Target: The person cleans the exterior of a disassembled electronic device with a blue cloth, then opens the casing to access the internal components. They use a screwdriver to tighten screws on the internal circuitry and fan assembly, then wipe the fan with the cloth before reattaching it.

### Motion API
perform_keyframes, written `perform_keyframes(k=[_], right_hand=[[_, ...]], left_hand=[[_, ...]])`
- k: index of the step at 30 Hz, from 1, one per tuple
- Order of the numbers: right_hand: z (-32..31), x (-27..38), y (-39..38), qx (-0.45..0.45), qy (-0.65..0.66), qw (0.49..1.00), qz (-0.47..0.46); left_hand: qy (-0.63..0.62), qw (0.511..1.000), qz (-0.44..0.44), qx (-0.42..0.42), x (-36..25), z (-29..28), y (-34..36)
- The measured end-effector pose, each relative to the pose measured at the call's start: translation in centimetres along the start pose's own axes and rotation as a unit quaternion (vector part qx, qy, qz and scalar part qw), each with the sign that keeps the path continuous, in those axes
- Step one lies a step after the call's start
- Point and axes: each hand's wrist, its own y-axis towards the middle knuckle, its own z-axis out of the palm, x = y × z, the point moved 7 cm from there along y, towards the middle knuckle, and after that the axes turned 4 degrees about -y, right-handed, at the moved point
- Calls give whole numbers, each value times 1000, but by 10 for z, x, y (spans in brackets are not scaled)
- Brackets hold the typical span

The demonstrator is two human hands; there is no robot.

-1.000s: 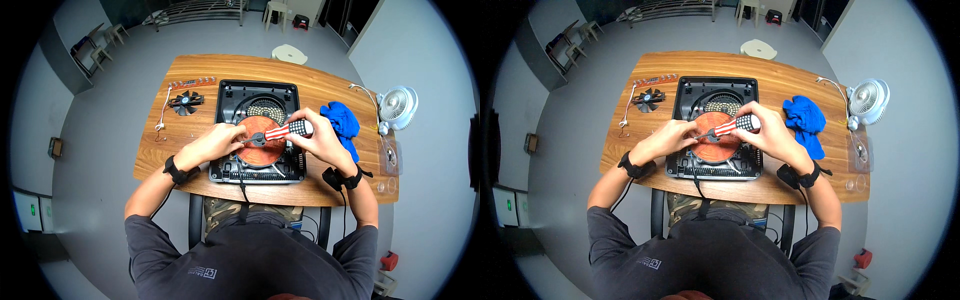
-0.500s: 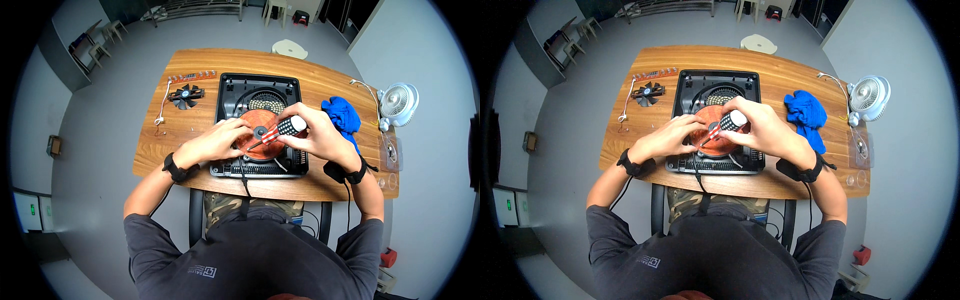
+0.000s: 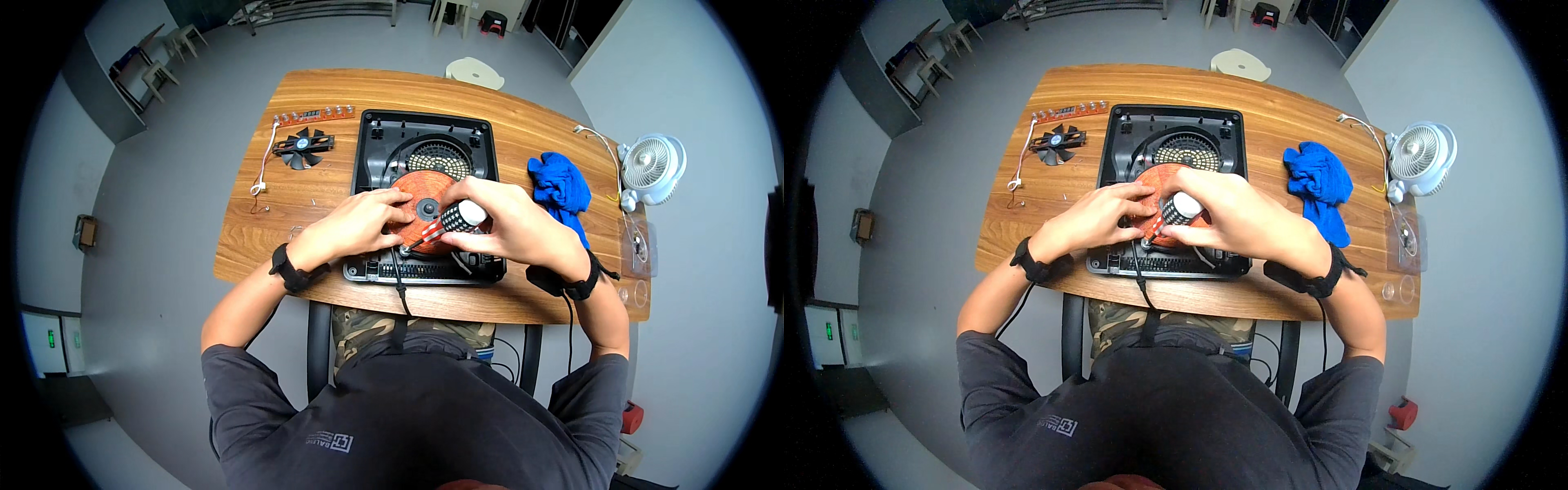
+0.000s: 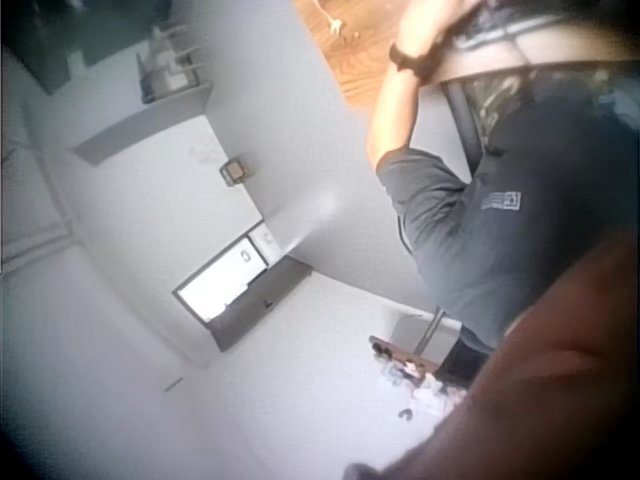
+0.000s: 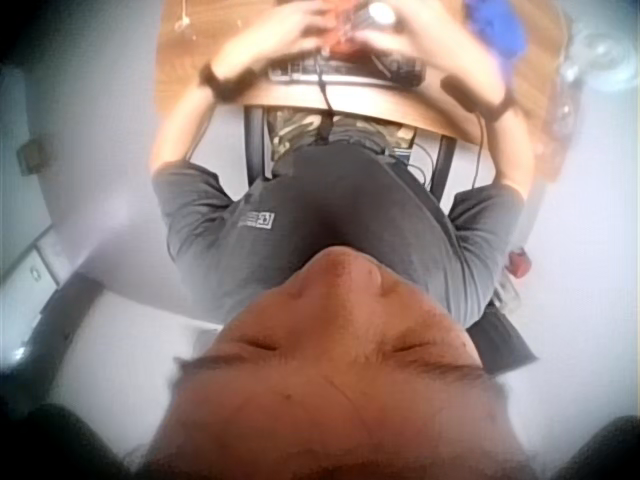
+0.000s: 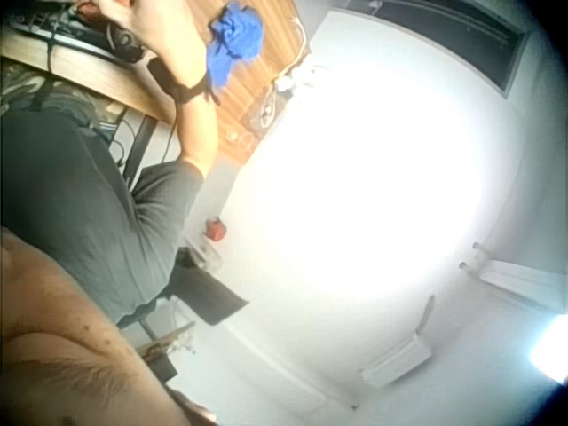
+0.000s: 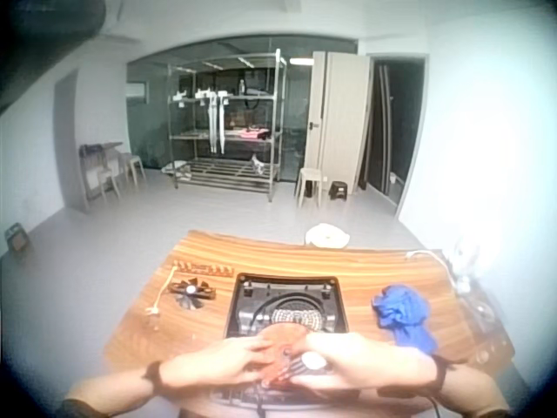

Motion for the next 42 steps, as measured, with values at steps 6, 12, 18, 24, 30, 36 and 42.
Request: perform_keyframes(k=[6,12,18,24,30,36,42], right_hand=[[3,9,9,15,-9,1000,-20],[11,24,19,55,-40,996,-61],[15,55,42,115,-91,983,-112],[17,60,47,100,-197,969,-109],[26,61,49,118,-252,957,-84],[22,65,54,155,-305,939,-33],[24,67,48,24,-239,961,-140]], left_hand=[[-6,1000,-6,-8,1,2,2],[-14,998,-56,38,-6,-7,5],[-51,997,-64,-3,-7,-11,3],[-62,996,-68,-20,6,-3,0],[-154,978,-137,-21,3,-10,4],[-78,993,-93,15,5,-4,3],[-101,993,-65,-12,-3,-9,6]])
